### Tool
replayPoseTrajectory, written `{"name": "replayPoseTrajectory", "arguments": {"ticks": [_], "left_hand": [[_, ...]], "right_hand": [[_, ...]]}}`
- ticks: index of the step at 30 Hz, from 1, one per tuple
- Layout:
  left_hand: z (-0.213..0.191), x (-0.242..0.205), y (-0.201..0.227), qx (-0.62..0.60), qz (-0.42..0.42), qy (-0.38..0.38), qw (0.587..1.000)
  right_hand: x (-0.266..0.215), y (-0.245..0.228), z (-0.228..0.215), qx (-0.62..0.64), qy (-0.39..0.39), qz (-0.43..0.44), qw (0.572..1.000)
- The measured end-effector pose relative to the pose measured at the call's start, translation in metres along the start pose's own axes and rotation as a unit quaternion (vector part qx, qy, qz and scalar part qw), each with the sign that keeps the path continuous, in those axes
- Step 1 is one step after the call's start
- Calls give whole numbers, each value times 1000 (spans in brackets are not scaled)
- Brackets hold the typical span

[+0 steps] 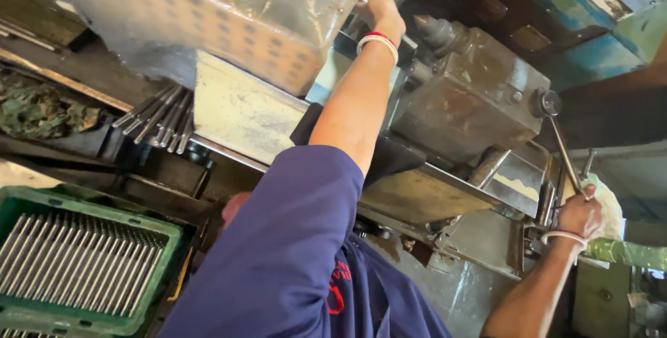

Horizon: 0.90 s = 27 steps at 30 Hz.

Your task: The person repeatedly picks up cylindrical metal rods from green crates, inserts them into a press machine, operates the lever to process them, and returns the rods to the crates. The cycle continues with multiple rods throughout the clip.

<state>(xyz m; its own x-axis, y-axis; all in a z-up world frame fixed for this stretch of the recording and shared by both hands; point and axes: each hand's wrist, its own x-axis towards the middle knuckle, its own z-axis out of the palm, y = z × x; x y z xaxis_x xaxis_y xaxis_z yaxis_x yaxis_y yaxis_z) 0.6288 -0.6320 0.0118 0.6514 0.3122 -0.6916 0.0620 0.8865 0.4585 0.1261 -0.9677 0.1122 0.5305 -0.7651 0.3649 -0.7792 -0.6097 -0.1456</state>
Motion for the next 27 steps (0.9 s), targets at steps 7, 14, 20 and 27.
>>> {"name": "replayPoseTrajectory", "arguments": {"ticks": [7, 14, 20, 27], "left_hand": [[-12, -4, 9, 43, -27, 18, 999], [-12, -6, 16, 62, -32, 24, 997], [-14, -5, 21, 70, -37, 16, 997], [-8, -4, 31, 87, -41, 7, 995]], "right_hand": [[3, -6, -2, 47, 34, -20, 998], [6, -14, -4, 38, 28, -8, 999], [5, -11, -3, 44, 8, -10, 999], [8, -8, -1, 29, 10, 0, 1000]]}}
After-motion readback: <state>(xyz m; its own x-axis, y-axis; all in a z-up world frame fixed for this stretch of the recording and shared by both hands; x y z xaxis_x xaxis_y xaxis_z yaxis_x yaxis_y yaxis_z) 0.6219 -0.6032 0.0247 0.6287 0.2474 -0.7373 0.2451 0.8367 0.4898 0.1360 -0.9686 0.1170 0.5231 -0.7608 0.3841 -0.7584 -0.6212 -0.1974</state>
